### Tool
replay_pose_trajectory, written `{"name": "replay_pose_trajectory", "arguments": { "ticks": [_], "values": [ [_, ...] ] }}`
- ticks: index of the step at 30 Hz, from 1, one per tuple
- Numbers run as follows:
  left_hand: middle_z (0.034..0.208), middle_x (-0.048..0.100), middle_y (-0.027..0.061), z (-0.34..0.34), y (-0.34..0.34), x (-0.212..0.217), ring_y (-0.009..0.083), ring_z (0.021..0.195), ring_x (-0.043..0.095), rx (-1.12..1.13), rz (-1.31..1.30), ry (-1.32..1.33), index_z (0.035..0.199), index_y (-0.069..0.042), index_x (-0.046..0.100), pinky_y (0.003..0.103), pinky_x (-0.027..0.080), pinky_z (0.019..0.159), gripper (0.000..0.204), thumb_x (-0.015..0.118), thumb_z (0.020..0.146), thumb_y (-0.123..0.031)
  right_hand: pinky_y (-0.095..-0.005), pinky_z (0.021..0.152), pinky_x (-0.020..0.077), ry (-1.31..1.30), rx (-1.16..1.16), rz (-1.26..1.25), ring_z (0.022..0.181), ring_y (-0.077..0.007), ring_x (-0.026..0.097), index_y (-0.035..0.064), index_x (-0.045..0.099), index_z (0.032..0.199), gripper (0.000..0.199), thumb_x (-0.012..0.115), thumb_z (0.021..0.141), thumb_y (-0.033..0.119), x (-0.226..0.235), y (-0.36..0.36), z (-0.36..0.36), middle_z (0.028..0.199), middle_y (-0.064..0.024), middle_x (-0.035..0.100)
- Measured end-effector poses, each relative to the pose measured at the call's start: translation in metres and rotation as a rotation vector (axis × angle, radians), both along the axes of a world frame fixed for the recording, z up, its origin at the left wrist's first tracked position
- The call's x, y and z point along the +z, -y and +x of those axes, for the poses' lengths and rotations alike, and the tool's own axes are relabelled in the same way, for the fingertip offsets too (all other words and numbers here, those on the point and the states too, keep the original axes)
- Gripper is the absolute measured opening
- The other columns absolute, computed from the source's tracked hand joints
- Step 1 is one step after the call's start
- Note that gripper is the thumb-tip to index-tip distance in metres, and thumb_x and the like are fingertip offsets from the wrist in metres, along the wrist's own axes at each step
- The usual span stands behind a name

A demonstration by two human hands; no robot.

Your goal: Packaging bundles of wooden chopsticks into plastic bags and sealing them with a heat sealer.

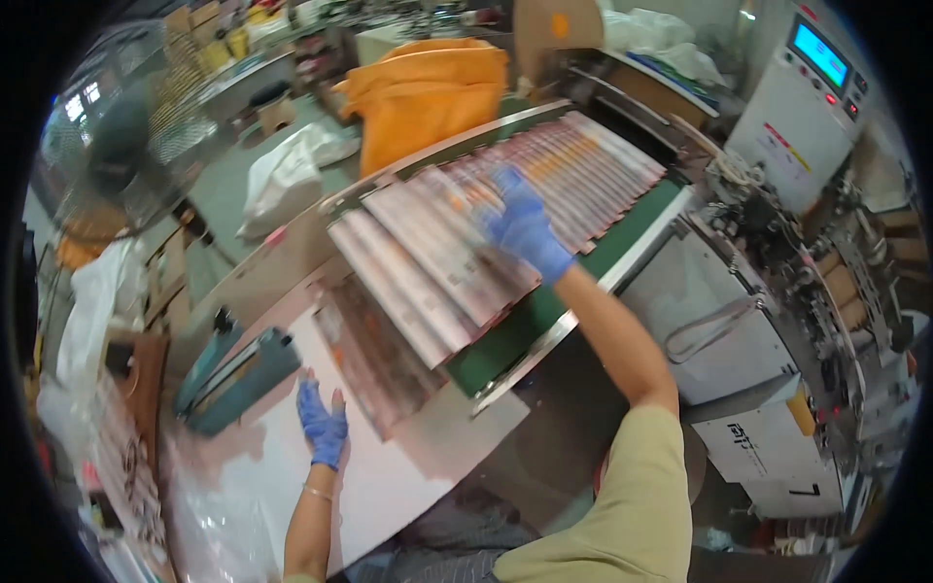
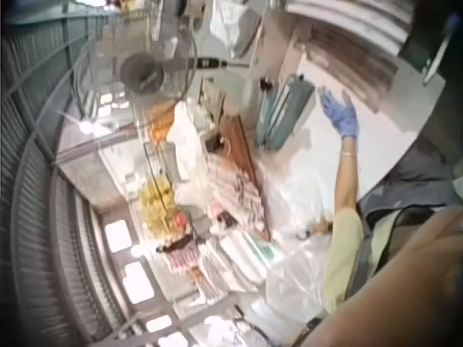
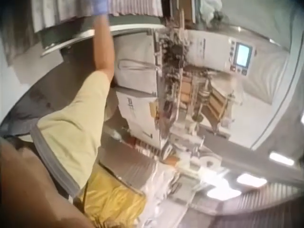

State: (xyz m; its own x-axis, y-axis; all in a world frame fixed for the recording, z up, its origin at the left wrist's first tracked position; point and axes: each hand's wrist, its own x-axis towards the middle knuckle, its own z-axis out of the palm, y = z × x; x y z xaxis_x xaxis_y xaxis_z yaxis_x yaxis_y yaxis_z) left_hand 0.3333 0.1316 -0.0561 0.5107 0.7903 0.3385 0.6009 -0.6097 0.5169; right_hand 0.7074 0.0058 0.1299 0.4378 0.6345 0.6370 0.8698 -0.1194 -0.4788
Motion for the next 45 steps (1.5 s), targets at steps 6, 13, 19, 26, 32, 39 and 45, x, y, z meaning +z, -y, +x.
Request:
{"name": "replay_pose_trajectory", "arguments": {
  "ticks": [6, 13, 19, 26, 32, 39, 45],
  "values": [
    [0.134, 0.032, 0.0169, 0.044, 0.01, 0.022, 0.0341, 0.119, 0.031, -0.118, -0.117, 0.14, 0.127, -0.001, 0.035, 0.041, 0.024, 0.1, 0.058, 0.055, 0.078, -0.025, -0.0395, 0.095, 0.0331, 0.203, -1.088, -0.399, 0.112, -0.0319, 0.042, 0.0021, 0.049, 0.116, 0.059, 0.049, 0.077, 0.046, -0.044, 0.054, 0.273, 0.12, -0.0189, 0.046],
    [0.13, 0.036, 0.0182, 0.049, 0.012, 0.036, 0.0358, 0.115, 0.035, -0.195, 0.01, -0.027, 0.124, 0.001, 0.038, 0.042, 0.026, 0.098, 0.053, 0.052, 0.078, -0.021, -0.0471, 0.094, 0.0309, 0.023, -1.051, -0.71, 0.112, -0.0328, 0.042, 0.0096, 0.045, 0.12, 0.05, 0.034, 0.084, 0.042, -0.042, 0.058, 0.285, 0.123, -0.0156, 0.045],
    [0.128, 0.038, 0.0185, 0.054, 0.013, 0.028, 0.0333, 0.114, 0.038, -0.139, 0.04, -0.031, 0.126, 0.0, 0.036, 0.038, 0.029, 0.097, 0.05, 0.049, 0.081, -0.019, -0.0423, 0.081, 0.0434, 0.166, -0.528, -0.546, 0.095, -0.0355, 0.053, 0.0044, 0.056, 0.099, 0.033, 0.04, 0.083, 0.029, -0.042, 0.029, 0.196, 0.101, -0.0203, 0.057],
    [0.129, 0.039, 0.0061, 0.087, -0.041, 0.012, 0.0202, 0.116, 0.038, -0.108, -1.021, 1.059, 0.131, -0.009, 0.033, 0.03, 0.031, 0.097, 0.052, 0.043, 0.089, -0.039, -0.0455, 0.073, 0.042, 0.192, -0.021, -0.415, 0.082, -0.0375, 0.051, 0.0017, 0.051, 0.089, 0.025, 0.046, 0.082, 0.026, -0.017, -0.014, -0.061, 0.087, -0.0202, 0.054],
    [0.112, 0.046, 0.008, 0.084, -0.039, 0.039, 0.017, 0.1, 0.043, -0.041, -0.905, 1.196, 0.117, -0.002, 0.041, 0.031, 0.034, 0.09, 0.064, 0.063, 0.075, -0.045, -0.0407, 0.074, 0.0445, 0.063, -0.199, -0.665, 0.084, -0.0299, 0.059, 0.0035, 0.059, 0.097, 0.048, 0.045, 0.081, 0.046, 0.027, -0.06, -0.101, 0.091, -0.0195, 0.061],
    [0.125, 0.04, 0.0195, 0.067, -0.044, 0.01, 0.0269, 0.113, 0.041, 0.311, -0.678, 0.794, 0.129, 0.008, 0.027, 0.032, 0.03, 0.097, 0.098, 0.072, 0.063, -0.049, -0.045, 0.074, 0.0475, 0.091, -0.291, -0.513, 0.083, -0.0377, 0.059, 0.0037, 0.063, 0.088, 0.042, 0.044, 0.08, 0.04, -0.022, -0.07, -0.093, 0.087, -0.0211, 0.061],
    [0.123, 0.041, 0.0244, 0.054, -0.067, 0.002, 0.0314, 0.112, 0.042, 0.244, -0.916, 0.939, 0.124, 0.008, 0.033, 0.035, 0.034, 0.095, 0.097, 0.068, 0.062, -0.058, -0.044, 0.083, 0.0419, 0.012, -0.07, -0.551, 0.101, -0.0368, 0.05, -0.0013, 0.051, 0.103, 0.052, 0.045, 0.081, 0.045, -0.066, -0.111, -0.212, 0.104, -0.0268, 0.053]
  ]
}}
